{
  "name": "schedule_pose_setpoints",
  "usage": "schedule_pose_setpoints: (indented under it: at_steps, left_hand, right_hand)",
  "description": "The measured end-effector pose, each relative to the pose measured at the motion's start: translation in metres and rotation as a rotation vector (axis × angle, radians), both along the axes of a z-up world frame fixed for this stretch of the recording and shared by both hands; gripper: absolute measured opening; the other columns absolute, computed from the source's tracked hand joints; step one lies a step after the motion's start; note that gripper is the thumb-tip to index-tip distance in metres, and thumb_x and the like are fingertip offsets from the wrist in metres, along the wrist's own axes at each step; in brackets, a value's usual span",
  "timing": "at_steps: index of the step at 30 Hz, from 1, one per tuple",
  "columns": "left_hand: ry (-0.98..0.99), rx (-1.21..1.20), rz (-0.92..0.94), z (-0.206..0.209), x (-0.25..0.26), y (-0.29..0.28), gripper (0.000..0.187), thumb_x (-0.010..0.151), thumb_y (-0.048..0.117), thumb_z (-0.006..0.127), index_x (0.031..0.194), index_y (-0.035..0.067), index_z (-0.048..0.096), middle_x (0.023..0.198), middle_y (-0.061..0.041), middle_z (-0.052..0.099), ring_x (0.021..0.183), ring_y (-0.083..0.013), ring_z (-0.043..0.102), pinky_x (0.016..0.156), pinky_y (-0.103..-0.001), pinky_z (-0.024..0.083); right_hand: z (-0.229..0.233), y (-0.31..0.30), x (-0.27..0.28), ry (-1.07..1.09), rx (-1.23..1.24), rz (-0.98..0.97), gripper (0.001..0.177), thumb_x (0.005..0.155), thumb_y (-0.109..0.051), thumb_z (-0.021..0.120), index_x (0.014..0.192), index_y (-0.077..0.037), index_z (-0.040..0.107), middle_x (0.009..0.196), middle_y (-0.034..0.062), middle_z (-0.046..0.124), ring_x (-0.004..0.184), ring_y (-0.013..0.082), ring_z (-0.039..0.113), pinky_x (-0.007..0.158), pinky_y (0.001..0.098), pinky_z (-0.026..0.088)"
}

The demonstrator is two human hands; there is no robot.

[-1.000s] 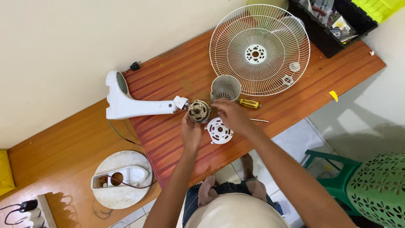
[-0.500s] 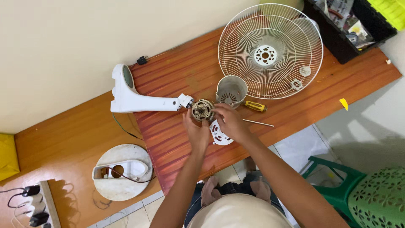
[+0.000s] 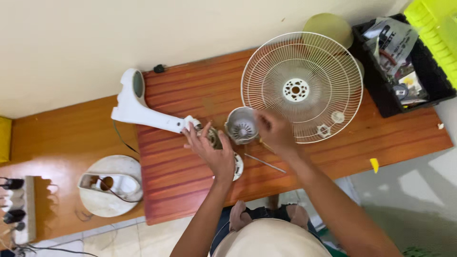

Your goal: The person uses a screwdriver to remove screws from the motor housing of a disassembled electric fan. They then detach the motor assembly from the fan neck and set the components on the table.

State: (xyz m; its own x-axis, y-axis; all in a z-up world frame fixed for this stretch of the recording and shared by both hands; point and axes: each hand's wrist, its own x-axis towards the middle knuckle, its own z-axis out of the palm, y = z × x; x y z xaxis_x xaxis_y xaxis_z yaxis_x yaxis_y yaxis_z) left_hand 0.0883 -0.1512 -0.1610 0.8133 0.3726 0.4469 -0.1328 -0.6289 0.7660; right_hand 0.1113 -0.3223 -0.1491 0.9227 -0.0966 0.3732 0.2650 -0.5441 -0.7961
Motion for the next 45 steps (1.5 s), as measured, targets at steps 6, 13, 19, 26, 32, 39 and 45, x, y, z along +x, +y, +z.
schedule_pose_setpoints:
  at_steps: [6,13,19,26,32,39,45]
  left_hand:
    - [0.023,-0.228,-0.418,0.008,-0.002,-0.093,0.021,0.099,0.004,0.065,0.12,0.007,0.067,0.147,-0.017,0.058,0.143,-0.0324,0.052,0.122,-0.049,0.04]
    - [-0.013,-0.323,-0.446,-0.014,-0.003,-0.145,0.022,0.097,-0.003,0.063,0.118,0.002,0.066,0.131,-0.015,0.069,0.123,-0.0244,0.069,0.105,-0.034,0.055]
    - [0.141,-0.375,-0.424,-0.028,-0.009,-0.158,0.023,0.096,-0.004,0.062,0.118,0.003,0.067,0.128,-0.013,0.07,0.117,-0.0246,0.07,0.095,-0.032,0.057]
    - [0.157,-0.325,-0.431,-0.033,-0.011,-0.172,0.024,0.096,-0.005,0.061,0.119,0.002,0.066,0.128,-0.014,0.07,0.118,-0.0261,0.069,0.1,-0.035,0.054]
    - [0.17,-0.313,-0.432,-0.034,-0.014,-0.176,0.023,0.098,-0.004,0.059,0.12,0.002,0.065,0.128,-0.014,0.07,0.119,-0.0267,0.069,0.103,-0.035,0.054]
    - [0.161,-0.309,-0.402,-0.03,-0.018,-0.168,0.023,0.097,-0.006,0.06,0.119,0.001,0.064,0.129,-0.014,0.069,0.122,-0.0273,0.067,0.104,-0.036,0.053]
    - [0.182,-0.411,-0.358,-0.024,-0.025,-0.167,0.024,0.097,-0.005,0.061,0.118,0.003,0.066,0.126,-0.013,0.07,0.115,-0.0247,0.07,0.095,-0.034,0.058]
  right_hand:
    - [-0.018,-0.177,0.014,-0.059,-0.14,-0.206,0.019,0.101,-0.001,0.066,0.12,-0.003,0.072,0.112,0.0136,0.071,0.092,0.0189,0.071,0.075,0.0306,0.059]
    - [-0.117,-0.373,0.0,-0.048,-0.456,-0.458,0.008,0.106,-0.007,0.072,0.111,-0.002,0.076,0.105,0.0163,0.07,0.091,0.0315,0.069,0.081,0.0422,0.056]
    - [-0.175,-0.48,0.005,0.122,-0.588,-0.428,0.017,0.104,-0.011,0.071,0.109,0.005,0.072,0.099,0.0222,0.071,0.095,0.0366,0.07,0.087,0.047,0.057]
    - [-0.192,-0.477,0.015,0.321,-0.569,-0.372,0.021,0.105,-0.012,0.068,0.113,0.007,0.07,0.091,0.0266,0.069,0.079,0.0414,0.069,0.073,0.0512,0.056]
    - [-0.201,-0.484,0.013,0.254,-0.686,-0.372,0.02,0.099,-0.008,0.068,0.111,0.008,0.07,0.085,0.0264,0.069,0.079,0.0376,0.071,0.075,0.0461,0.058]
    - [-0.17,-0.49,0.064,0.395,-0.277,-0.407,0.043,0.106,-0.026,0.056,0.135,0.004,0.064,0.121,0.0272,0.07,0.108,0.039,0.067,0.092,0.0496,0.051]
    - [-0.156,-0.473,0.125,0.731,-0.438,-0.359,0.039,0.107,-0.027,0.056,0.134,0.0,0.061,0.123,0.0239,0.066,0.114,0.0377,0.062,0.098,0.0528,0.047]
